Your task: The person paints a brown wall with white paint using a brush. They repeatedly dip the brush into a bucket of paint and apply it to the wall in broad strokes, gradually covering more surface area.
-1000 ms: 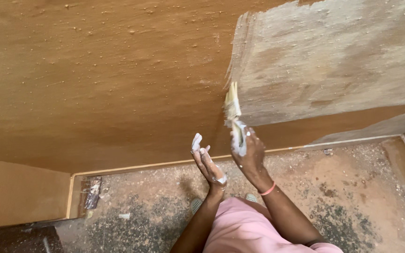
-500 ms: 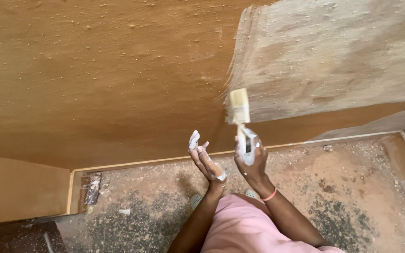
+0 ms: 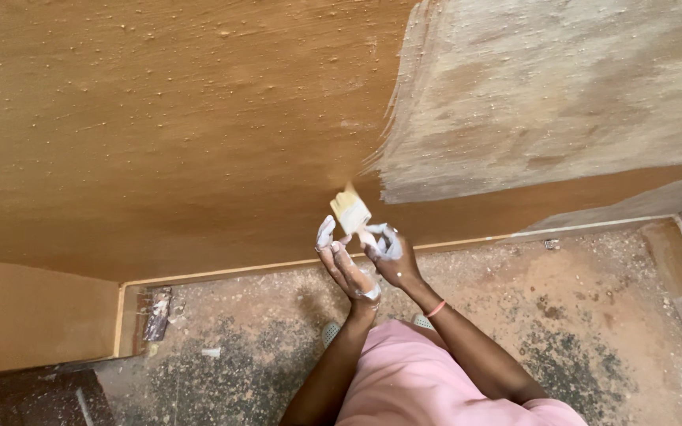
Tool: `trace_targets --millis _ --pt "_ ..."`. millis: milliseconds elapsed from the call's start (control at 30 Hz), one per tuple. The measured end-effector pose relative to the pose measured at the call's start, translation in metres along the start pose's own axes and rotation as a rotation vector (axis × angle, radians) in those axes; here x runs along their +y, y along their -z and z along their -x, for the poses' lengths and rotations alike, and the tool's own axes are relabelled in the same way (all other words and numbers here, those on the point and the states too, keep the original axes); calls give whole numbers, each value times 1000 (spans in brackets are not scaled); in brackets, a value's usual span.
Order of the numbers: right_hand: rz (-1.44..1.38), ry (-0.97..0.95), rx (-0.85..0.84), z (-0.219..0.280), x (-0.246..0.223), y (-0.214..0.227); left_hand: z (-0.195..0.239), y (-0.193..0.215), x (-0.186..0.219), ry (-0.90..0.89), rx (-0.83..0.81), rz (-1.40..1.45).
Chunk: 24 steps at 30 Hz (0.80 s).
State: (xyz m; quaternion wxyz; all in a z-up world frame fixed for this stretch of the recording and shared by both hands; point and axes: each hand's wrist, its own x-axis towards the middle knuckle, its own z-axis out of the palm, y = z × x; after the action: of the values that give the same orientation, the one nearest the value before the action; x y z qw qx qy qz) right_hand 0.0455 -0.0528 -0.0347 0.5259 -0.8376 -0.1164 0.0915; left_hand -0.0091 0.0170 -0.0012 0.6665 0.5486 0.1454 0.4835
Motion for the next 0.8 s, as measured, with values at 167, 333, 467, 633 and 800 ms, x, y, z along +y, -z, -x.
trace_targets --millis 167,333,467,633,800 --pt "112 379 258 21 15 7 -1 3 3 -26 -15 -39" --pt "349 469 515 14 37 10 -1 6 5 -14 -11 -47" --pt "364 467 439 -1 51 4 -3 11 8 -2 -28 -47" --pt "369 424 378 -10 68 -19 -11 21 8 4 -35 -30" --pt "6 -23 30 -3 77 -38 -17 29 4 5 -49 -39"
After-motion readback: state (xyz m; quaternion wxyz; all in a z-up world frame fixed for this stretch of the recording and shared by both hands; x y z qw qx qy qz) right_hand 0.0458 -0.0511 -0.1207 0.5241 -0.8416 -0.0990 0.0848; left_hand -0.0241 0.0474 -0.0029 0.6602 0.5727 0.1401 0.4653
